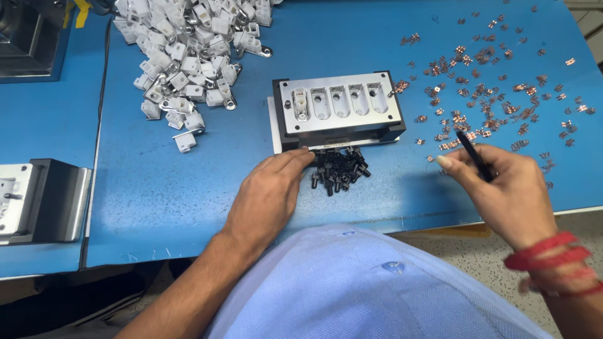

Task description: The person assembles small electrical components by inserting copper-colored metal pieces into white plastic housings using a black tool. The person repeatedly picks up housings, inserts the metal pieces, and places the assembled units on the table.

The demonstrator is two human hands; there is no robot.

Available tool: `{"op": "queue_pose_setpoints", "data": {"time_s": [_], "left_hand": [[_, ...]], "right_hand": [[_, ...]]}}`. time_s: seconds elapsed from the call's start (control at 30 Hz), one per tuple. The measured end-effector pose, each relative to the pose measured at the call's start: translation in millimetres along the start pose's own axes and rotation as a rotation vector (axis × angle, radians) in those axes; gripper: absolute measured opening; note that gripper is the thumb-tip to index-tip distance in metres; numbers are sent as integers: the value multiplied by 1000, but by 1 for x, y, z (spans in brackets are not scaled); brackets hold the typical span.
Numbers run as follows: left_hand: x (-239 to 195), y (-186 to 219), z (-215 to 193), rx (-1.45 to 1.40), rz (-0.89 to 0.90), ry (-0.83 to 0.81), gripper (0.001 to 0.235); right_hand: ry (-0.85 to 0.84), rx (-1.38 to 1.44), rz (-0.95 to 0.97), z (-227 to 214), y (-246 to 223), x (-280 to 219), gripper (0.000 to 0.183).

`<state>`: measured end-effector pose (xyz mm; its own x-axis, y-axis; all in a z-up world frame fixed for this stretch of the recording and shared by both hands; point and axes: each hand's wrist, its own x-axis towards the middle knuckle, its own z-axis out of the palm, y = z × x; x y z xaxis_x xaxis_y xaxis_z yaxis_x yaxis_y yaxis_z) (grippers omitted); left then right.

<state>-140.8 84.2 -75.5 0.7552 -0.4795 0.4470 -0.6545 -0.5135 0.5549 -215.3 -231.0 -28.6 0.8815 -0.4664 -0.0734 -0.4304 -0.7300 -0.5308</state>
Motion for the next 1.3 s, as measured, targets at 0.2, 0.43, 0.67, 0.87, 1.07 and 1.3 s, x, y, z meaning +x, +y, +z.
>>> {"op": "queue_pose_setpoints", "data": {"time_s": [0.2,0.43,0.67,0.87,1.07,1.3], "left_hand": [[10,11,4,-30,-204,-142,32],[8,25,4,-125,-497,-69,28],[4,42,6,-148,-669,88,28],[15,61,8,-1135,-944,352,32],[27,75,-1,-1449,-907,159,42],[29,67,-15,-1245,-864,18,47]], "right_hand": [[79,-98,28,31,-16,37,36],[-20,87,-211,19,-18,40,27],[-389,364,-330,14,-34,11,22],[-462,585,-595,5,-67,7,32],[-342,669,-725,-3,-97,6,35],[-316,522,-720,3,-109,-9,40]]}}
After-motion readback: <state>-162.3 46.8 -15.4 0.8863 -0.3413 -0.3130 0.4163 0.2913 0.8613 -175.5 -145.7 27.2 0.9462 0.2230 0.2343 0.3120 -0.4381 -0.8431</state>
